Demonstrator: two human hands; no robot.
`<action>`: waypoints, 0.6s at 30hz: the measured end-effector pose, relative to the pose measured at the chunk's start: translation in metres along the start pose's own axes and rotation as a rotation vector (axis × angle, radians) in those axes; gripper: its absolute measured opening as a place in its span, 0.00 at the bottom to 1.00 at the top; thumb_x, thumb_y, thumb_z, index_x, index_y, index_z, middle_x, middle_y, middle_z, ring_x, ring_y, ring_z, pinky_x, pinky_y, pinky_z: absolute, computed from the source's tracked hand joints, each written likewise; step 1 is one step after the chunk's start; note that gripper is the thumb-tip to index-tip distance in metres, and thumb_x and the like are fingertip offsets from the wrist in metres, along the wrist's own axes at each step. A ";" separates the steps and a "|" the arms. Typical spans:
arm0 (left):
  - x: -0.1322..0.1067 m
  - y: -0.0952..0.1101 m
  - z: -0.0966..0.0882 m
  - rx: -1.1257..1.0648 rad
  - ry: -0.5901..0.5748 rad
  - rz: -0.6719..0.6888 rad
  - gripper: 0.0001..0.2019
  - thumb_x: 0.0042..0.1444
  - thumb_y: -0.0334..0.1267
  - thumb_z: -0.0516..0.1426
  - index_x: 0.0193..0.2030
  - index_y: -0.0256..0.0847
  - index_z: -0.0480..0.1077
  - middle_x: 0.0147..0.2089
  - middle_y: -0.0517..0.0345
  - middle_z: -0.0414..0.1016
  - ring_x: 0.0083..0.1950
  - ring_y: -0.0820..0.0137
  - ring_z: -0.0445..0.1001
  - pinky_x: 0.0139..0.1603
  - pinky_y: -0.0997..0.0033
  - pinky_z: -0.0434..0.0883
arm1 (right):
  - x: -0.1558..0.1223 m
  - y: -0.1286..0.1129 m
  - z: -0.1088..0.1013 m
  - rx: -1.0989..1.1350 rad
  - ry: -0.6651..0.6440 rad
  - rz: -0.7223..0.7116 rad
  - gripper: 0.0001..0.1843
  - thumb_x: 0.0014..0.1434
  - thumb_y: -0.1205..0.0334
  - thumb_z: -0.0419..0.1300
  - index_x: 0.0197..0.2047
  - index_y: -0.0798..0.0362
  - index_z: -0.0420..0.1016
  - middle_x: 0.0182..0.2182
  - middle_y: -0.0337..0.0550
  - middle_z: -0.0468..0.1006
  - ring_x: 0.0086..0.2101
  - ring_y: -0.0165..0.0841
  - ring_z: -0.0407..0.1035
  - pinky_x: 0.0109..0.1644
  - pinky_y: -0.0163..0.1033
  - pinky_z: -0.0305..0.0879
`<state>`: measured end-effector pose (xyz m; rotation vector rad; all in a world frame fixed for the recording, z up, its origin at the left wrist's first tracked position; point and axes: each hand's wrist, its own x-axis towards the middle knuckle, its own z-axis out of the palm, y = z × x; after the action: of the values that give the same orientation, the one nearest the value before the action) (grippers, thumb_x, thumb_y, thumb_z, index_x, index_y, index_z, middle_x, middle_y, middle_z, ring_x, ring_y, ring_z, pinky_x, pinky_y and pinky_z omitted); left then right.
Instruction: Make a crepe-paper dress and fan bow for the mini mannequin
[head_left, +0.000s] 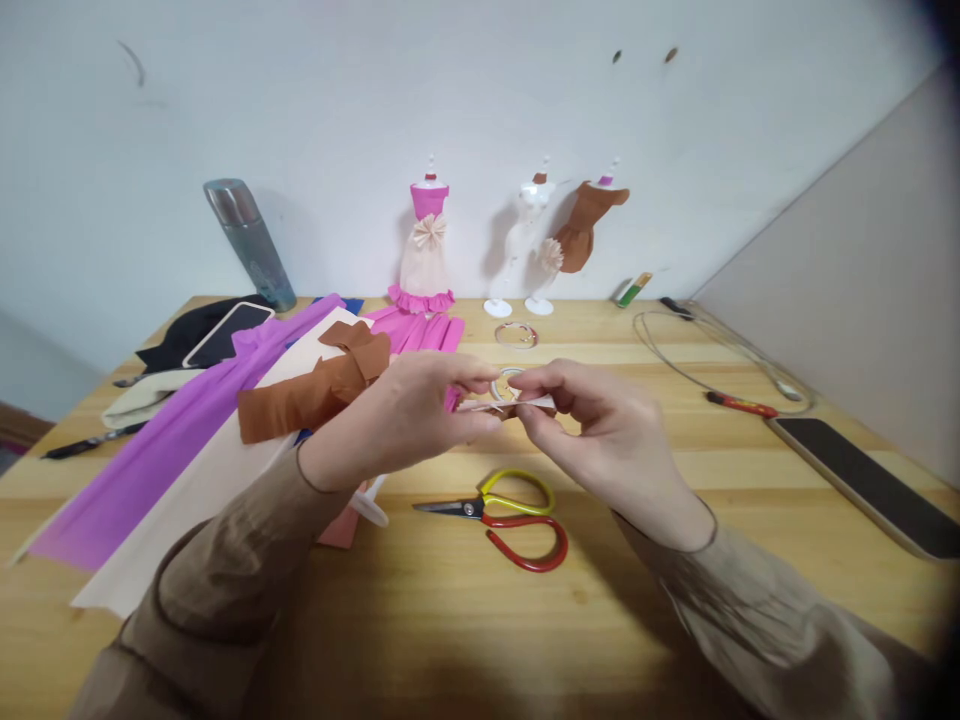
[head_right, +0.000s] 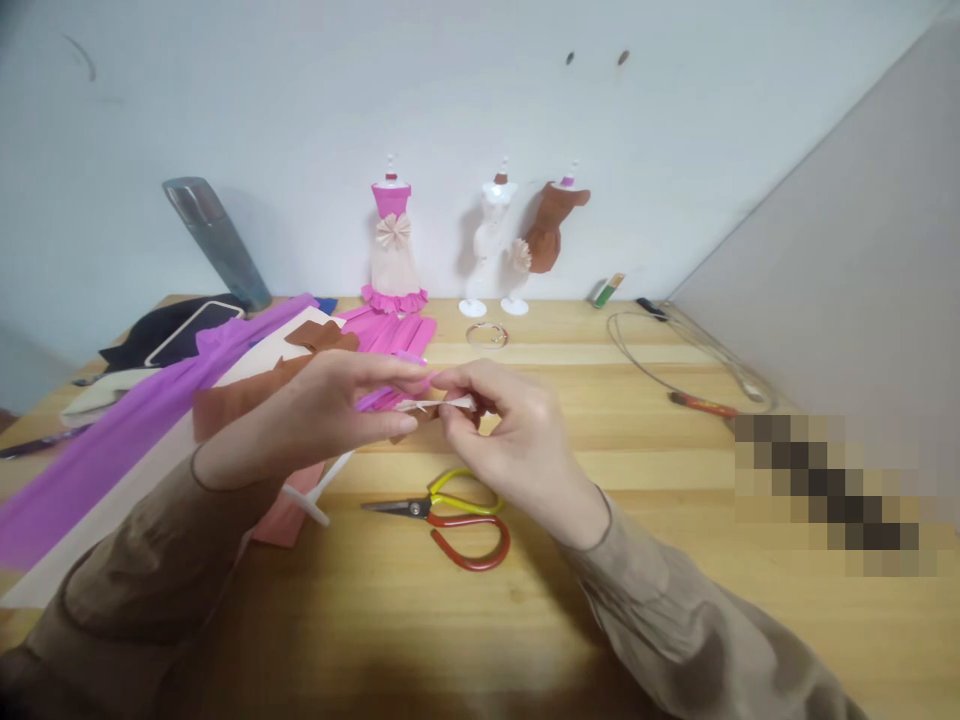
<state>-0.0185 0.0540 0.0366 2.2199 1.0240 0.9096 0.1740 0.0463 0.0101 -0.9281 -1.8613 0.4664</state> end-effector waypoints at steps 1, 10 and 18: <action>0.000 -0.002 0.001 -0.037 0.034 0.005 0.09 0.50 0.30 0.59 0.39 0.37 0.76 0.31 0.59 0.78 0.31 0.75 0.72 0.34 0.75 0.68 | 0.000 0.000 0.000 0.006 0.002 0.017 0.10 0.52 0.73 0.59 0.38 0.53 0.76 0.28 0.40 0.78 0.24 0.28 0.68 0.27 0.35 0.67; 0.004 -0.003 0.013 -0.067 0.077 0.045 0.10 0.53 0.28 0.57 0.21 0.35 0.71 0.23 0.59 0.72 0.29 0.76 0.68 0.35 0.73 0.65 | 0.000 -0.001 0.000 -0.006 -0.015 0.020 0.08 0.53 0.71 0.59 0.36 0.54 0.76 0.30 0.42 0.79 0.24 0.28 0.69 0.27 0.35 0.67; 0.010 -0.003 0.008 -0.424 -0.024 -0.266 0.06 0.50 0.29 0.58 0.23 0.34 0.69 0.21 0.63 0.68 0.24 0.80 0.64 0.25 0.79 0.61 | 0.000 0.002 0.002 -0.024 -0.029 -0.004 0.08 0.52 0.72 0.58 0.36 0.54 0.76 0.29 0.41 0.79 0.25 0.29 0.70 0.28 0.35 0.67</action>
<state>-0.0092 0.0625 0.0329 1.6963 0.9805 0.8821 0.1735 0.0475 0.0078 -0.9376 -1.8986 0.4586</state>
